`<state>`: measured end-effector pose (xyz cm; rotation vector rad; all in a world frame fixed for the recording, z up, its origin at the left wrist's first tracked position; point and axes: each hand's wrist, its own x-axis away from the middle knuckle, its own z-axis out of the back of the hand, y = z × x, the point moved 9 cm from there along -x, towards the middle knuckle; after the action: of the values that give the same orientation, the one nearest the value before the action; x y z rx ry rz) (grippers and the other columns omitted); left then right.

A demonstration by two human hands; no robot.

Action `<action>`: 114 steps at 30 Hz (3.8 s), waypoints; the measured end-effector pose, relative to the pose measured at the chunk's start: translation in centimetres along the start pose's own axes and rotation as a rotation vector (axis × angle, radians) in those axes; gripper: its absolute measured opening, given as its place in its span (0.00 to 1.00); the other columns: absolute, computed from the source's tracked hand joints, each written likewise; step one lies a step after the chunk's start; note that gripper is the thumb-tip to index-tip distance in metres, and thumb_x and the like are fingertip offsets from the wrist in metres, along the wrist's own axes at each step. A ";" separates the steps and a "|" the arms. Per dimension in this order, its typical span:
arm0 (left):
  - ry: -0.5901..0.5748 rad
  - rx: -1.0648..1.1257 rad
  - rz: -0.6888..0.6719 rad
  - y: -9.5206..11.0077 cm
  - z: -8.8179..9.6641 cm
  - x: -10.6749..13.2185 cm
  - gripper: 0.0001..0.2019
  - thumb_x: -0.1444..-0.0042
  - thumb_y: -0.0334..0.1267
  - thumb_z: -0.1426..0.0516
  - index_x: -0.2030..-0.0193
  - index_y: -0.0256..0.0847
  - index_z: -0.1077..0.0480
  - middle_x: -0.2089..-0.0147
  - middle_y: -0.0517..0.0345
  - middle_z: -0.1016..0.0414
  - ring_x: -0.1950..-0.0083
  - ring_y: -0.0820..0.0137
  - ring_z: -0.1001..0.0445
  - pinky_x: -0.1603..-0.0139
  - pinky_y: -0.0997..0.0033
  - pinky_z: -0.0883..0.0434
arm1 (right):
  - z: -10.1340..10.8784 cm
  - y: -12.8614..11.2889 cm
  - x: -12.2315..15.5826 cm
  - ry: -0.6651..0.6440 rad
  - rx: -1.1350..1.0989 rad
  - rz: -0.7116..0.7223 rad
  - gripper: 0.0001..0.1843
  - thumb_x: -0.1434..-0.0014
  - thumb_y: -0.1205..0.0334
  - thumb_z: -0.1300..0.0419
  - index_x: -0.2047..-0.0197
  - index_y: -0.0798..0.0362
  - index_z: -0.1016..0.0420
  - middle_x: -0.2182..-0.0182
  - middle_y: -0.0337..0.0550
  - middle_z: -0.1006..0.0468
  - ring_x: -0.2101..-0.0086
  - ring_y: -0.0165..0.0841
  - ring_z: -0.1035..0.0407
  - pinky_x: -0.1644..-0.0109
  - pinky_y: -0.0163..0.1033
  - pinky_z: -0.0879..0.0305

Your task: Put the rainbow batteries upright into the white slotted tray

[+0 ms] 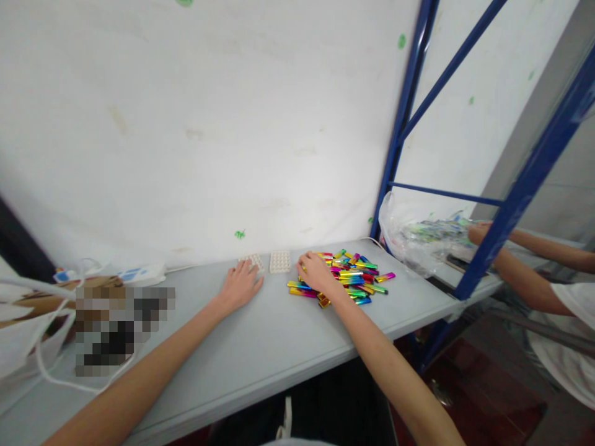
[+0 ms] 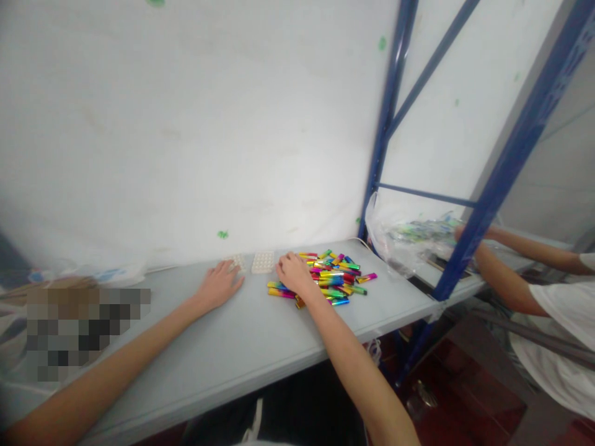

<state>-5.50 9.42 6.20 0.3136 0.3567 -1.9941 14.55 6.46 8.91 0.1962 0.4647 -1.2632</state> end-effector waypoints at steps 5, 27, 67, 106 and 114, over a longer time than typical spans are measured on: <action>-0.169 0.153 -0.016 -1.7 -0.1 5.8 0.27 0.30 0.47 0.55 0.30 0.37 0.38 0.29 0.37 0.38 0.30 0.49 0.35 0.33 0.48 0.37 | 2.5 9.8 -0.1 -0.003 0.038 -0.398 0.19 0.28 0.58 0.53 0.49 0.55 0.24 0.51 0.56 0.22 0.50 0.44 0.27 0.46 0.45 0.34; -0.148 0.366 -0.563 9.5 6.0 7.8 0.11 0.32 0.42 0.47 0.47 0.45 0.30 0.39 0.47 0.33 0.39 0.56 0.30 0.37 0.54 0.31 | 1.6 17.9 1.4 -0.014 -0.114 -0.295 0.18 0.33 0.61 0.44 0.44 0.56 0.21 0.46 0.52 0.19 0.47 0.40 0.26 0.39 0.42 0.35; -0.084 0.697 -0.288 2.1 2.7 5.7 0.30 0.49 0.57 0.33 0.43 0.43 0.29 0.47 0.52 0.31 0.44 0.56 0.28 0.39 0.57 0.31 | -2.3 -6.6 -1.4 -0.147 -1.306 -0.368 0.29 0.40 0.32 0.51 0.79 0.48 0.44 0.85 0.29 0.53 0.83 0.26 0.59 0.80 0.34 0.61; -0.061 0.823 -0.181 1.5 2.2 5.6 0.31 0.62 0.58 0.27 0.55 0.43 0.26 0.45 0.49 0.26 0.42 0.54 0.27 0.37 0.55 0.32 | -0.2 -8.7 0.1 0.020 -0.475 0.187 0.24 0.28 0.47 0.49 0.71 0.52 0.29 0.77 0.40 0.26 0.74 0.32 0.36 0.66 0.36 0.46; -0.066 0.837 -0.194 1.3 2.0 5.7 0.30 0.61 0.58 0.27 0.54 0.44 0.25 0.46 0.52 0.26 0.44 0.56 0.27 0.37 0.55 0.32 | -0.1 -8.2 0.2 -0.073 -0.581 0.253 0.20 0.29 0.49 0.45 0.69 0.52 0.26 0.76 0.40 0.21 0.71 0.34 0.28 0.63 0.35 0.41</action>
<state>-6.86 3.40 5.83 0.7500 -0.5355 -2.2559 6.77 3.83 9.58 -0.2751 0.6996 -0.8442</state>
